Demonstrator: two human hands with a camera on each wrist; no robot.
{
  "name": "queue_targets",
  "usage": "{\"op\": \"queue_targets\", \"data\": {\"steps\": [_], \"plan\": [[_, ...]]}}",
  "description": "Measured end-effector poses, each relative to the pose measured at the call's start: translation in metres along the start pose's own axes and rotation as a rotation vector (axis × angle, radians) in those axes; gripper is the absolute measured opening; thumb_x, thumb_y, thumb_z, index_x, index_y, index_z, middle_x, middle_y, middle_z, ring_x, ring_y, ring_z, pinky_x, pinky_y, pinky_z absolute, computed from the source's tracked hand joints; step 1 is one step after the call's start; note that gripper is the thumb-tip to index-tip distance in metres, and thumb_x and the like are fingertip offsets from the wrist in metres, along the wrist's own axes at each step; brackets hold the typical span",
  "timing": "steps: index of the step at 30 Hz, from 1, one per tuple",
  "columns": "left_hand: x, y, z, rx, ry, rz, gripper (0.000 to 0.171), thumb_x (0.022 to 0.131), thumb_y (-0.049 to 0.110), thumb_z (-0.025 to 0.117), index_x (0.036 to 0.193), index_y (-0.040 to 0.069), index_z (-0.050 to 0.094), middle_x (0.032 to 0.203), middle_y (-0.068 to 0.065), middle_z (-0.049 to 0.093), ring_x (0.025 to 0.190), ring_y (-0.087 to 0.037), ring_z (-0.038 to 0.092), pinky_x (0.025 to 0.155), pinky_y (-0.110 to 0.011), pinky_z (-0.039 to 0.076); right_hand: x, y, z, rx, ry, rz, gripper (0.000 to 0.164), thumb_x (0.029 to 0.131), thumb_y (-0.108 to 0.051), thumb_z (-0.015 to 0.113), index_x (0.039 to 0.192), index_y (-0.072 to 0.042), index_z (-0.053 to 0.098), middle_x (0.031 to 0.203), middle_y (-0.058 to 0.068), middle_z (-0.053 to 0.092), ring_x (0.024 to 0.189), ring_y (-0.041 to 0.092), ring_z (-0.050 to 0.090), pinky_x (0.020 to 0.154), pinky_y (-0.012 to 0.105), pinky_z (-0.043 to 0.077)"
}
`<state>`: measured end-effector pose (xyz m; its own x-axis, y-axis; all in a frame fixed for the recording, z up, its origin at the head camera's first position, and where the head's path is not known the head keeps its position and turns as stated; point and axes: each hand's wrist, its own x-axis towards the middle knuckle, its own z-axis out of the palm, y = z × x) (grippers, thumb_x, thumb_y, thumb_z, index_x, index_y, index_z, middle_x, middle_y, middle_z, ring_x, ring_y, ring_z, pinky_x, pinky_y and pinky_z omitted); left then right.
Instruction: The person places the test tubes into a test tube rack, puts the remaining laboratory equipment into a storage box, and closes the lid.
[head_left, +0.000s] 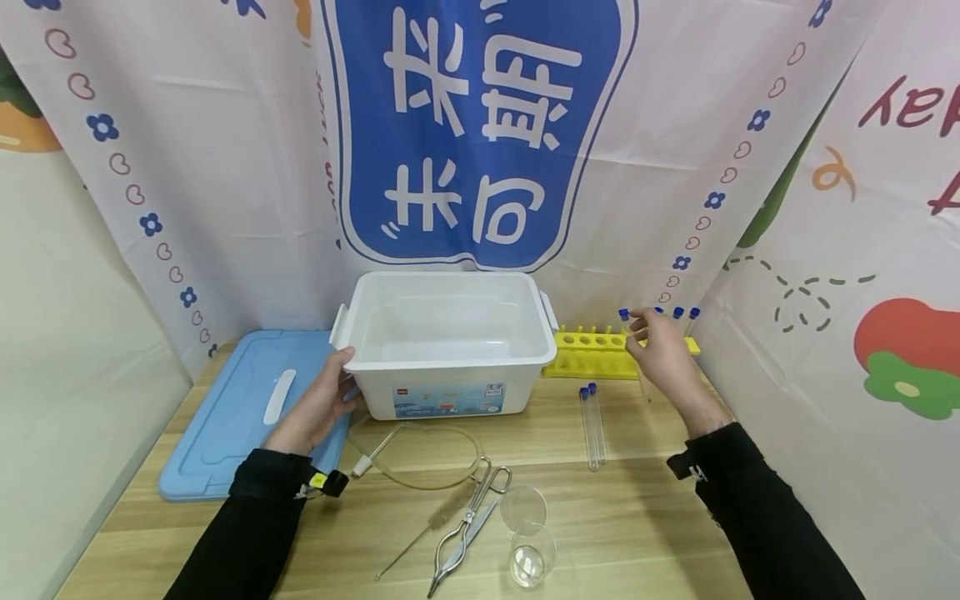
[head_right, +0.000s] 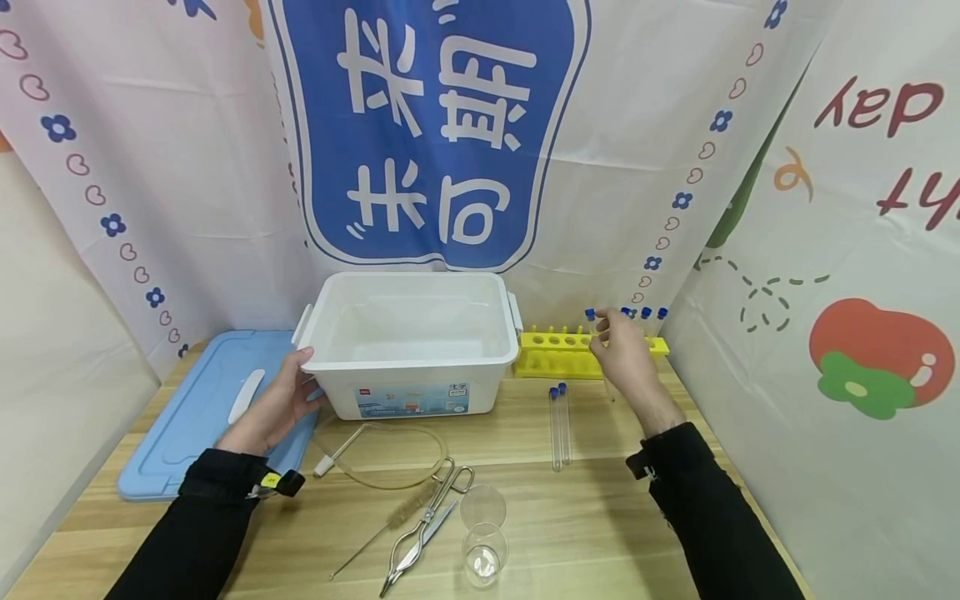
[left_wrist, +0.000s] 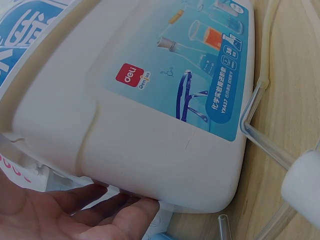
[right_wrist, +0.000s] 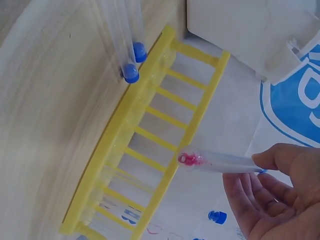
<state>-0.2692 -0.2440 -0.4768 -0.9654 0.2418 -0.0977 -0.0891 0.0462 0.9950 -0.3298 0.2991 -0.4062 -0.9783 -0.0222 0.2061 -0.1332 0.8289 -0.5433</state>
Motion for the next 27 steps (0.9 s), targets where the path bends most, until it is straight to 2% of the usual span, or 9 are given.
{"op": "queue_targets", "data": {"steps": [8,15,22,27], "plan": [[0.001,0.000,-0.001,-0.006,0.002,0.001,0.090,0.123,0.065,0.024,0.189,0.017,-0.015,0.198,-0.024,-0.013,0.185,-0.051,-0.010,0.147,-0.079,0.008,0.004,0.002,-0.005,0.035,0.119,-0.008,0.058,0.110,0.003,0.062,0.167,0.010,0.052,0.150,0.035,0.066,0.139,0.054,0.070,0.115,0.067,0.064],[0.001,0.000,0.000,-0.004,0.001,-0.003,0.090,0.123,0.066,0.025,0.189,0.018,-0.015,0.198,-0.023,-0.012,0.185,-0.050,-0.010,0.147,-0.079,0.008,0.010,0.001,-0.009,0.091,0.183,0.004,0.060,0.110,0.004,0.060,0.170,0.007,0.051,0.152,0.034,0.064,0.141,0.053,0.068,0.118,0.067,0.062],[0.001,0.000,0.000,0.000,0.002,-0.005,0.091,0.123,0.067,0.025,0.189,0.017,-0.015,0.198,-0.024,-0.011,0.185,-0.050,-0.009,0.147,-0.079,0.008,0.014,0.002,-0.011,0.177,0.247,-0.006,0.056,0.114,0.003,0.060,0.170,0.005,0.051,0.156,0.033,0.062,0.144,0.051,0.068,0.117,0.064,0.064],[0.000,0.000,0.000,-0.001,0.004,0.001,0.090,0.123,0.066,0.025,0.189,0.017,-0.013,0.198,-0.025,-0.009,0.185,-0.051,-0.009,0.147,-0.079,0.009,0.018,0.004,-0.010,0.221,0.283,0.009,0.053,0.116,0.000,0.061,0.168,0.005,0.052,0.158,0.032,0.061,0.149,0.050,0.066,0.123,0.064,0.061]]}}
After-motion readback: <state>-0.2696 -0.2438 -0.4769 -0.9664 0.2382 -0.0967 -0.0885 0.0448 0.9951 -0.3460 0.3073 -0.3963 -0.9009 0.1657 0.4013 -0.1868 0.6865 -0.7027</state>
